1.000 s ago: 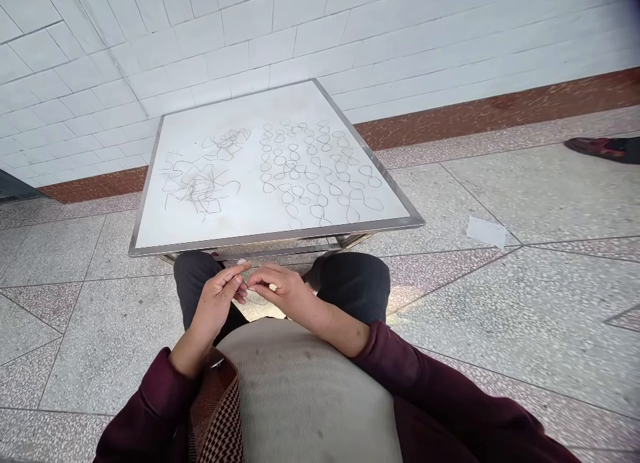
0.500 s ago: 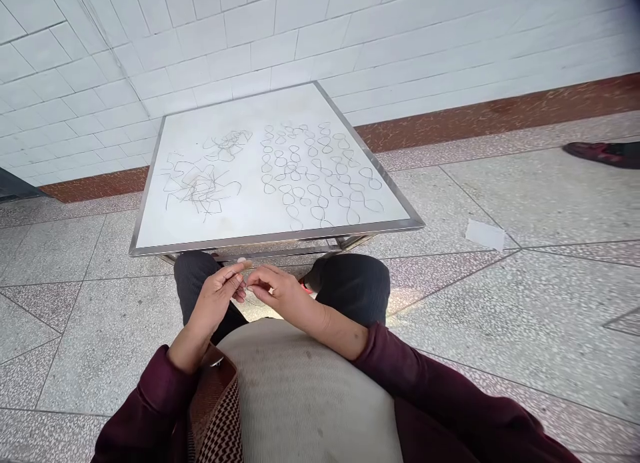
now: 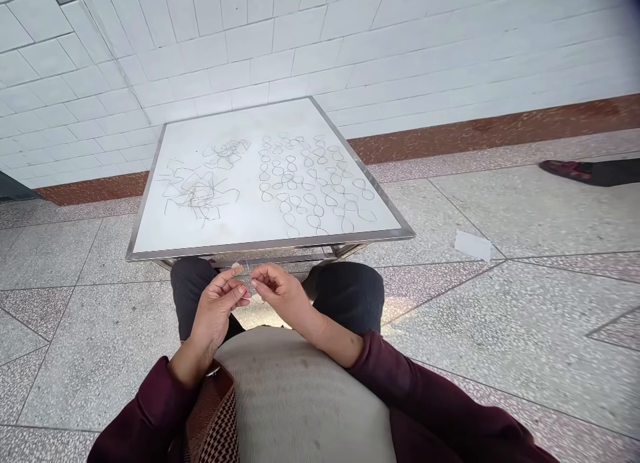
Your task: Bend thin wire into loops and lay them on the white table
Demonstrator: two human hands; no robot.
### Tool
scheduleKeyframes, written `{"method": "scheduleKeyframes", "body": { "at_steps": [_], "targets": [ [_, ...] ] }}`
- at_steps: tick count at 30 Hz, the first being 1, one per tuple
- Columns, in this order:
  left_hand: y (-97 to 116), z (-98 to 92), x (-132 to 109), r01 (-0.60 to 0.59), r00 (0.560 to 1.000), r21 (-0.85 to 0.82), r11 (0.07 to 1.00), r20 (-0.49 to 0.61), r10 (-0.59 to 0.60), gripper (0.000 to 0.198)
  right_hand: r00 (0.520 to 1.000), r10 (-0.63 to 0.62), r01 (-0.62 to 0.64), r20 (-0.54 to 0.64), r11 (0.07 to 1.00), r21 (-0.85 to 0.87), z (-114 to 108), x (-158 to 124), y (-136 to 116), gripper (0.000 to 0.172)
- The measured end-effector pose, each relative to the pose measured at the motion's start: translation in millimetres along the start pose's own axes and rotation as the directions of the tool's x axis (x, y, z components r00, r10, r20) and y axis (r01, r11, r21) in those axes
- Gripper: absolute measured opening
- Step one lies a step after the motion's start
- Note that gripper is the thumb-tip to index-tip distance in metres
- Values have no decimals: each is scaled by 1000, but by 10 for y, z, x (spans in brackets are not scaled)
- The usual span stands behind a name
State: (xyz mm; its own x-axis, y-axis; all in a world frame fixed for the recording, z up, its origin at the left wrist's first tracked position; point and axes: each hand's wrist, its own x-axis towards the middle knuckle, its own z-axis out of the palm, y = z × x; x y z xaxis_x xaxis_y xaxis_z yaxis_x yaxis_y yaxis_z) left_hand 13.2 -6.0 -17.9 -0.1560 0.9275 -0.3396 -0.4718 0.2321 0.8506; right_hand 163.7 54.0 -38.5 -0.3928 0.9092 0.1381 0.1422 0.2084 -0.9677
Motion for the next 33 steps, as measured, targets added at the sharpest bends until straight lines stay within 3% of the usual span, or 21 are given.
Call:
{"method": "scheduleKeyframes", "body": {
  "at_steps": [11, 18, 26, 33],
  "targets": [
    [88, -6, -24, 70, 989, 43, 997, 129, -75, 61, 998, -43, 42, 37, 998, 44, 15, -55, -76, 7],
    [113, -5, -24, 82, 991, 60, 995, 103, -88, 58, 992, -66, 59, 111, 996, 67, -22, -71, -98, 11],
    [135, -16, -31, 110, 984, 74, 991, 136, -119, 58, 975, 26, -76, 220, 972, 221, -35, -44, -59, 13],
    [108, -30, -20, 151, 966, 53, 987, 205, -159, 58, 910, 42, -214, 413, 900, 379, -83, 4, 6, 21]
  ]
}}
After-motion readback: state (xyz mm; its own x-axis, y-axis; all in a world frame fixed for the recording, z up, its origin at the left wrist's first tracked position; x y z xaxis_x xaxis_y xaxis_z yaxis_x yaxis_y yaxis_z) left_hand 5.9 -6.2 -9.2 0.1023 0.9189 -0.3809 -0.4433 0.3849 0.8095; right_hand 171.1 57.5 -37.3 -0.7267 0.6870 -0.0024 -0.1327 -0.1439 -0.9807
